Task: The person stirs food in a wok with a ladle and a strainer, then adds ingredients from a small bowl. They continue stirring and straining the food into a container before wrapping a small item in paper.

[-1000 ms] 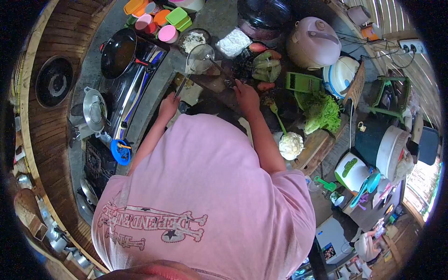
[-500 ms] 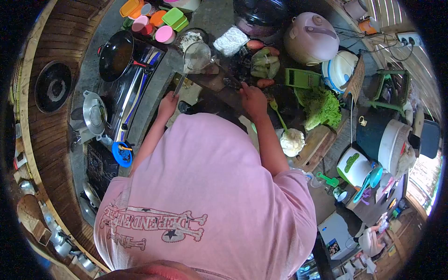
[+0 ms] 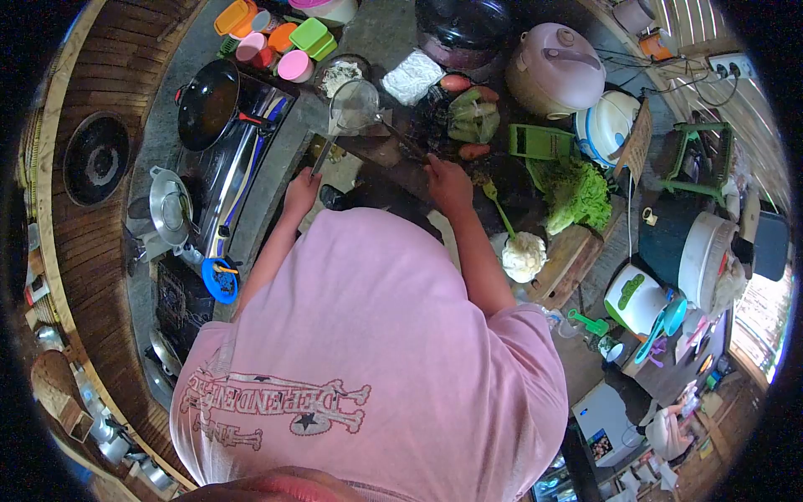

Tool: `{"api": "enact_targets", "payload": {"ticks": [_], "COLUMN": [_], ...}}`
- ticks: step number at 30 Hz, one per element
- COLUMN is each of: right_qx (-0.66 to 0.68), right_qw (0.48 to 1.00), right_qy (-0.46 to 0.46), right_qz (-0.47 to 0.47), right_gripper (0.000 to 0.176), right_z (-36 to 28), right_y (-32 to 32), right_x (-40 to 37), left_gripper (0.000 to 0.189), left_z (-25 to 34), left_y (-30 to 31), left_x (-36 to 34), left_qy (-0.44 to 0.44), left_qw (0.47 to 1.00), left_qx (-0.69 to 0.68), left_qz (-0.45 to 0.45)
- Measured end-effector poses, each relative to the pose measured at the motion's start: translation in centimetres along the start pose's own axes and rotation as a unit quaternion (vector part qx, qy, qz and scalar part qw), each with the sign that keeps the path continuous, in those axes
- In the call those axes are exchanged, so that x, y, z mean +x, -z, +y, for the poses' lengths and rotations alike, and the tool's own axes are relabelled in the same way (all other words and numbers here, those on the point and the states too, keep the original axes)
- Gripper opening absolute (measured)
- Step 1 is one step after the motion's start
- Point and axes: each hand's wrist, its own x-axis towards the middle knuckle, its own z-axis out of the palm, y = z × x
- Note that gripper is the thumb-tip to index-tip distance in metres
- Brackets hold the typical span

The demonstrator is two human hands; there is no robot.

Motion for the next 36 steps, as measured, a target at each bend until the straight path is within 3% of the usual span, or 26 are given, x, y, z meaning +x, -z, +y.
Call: {"api": "enact_targets", "payload": {"ticks": [8,10,13,27,32,36], "right_qx": [-0.013,0.001,0.022,-0.003,0.049,0.080], "right_qw": [1.000,1.000,1.000,0.999,0.997,0.995], "right_qy": [0.009,0.009,0.007,-0.033,-0.010,0.019], "right_qz": [0.008,0.011,0.012,-0.012,0.058,0.054], "right_gripper": [0.031,0.030,0.030,0.029,0.030,0.030], "right_z": [1.1,0.4,-0.2,0.9,0.4,-0.9], "right_y": [0.2,0.4,-0.4,1.2,0.5,0.3], "right_x": [-0.6,-0.1,0.3,-0.7,0.5,1.2], "left_gripper": [0.031,0.028,0.030,0.036,0.036,0.035], "left_z": [-1.1,-1.0,-0.4,-0.5,-0.4,0.8], "left_y": [-0.5,-0.8,-0.5,0.3,1.0,1.5], "left_x": [-0.5,-0.6,-0.5,-0.7,-1.1,-1.4], "left_qy": [-0.005,-0.024,-0.003,0.012,0.024,-0.003], "left_qw": [1.000,0.999,1.000,1.000,0.999,1.000], "left_qx": [0.006,-0.001,0.011,0.010,-0.001,-0.009], "left_qz": [-0.001,0.040,0.004,0.024,0.022,0.023]}}
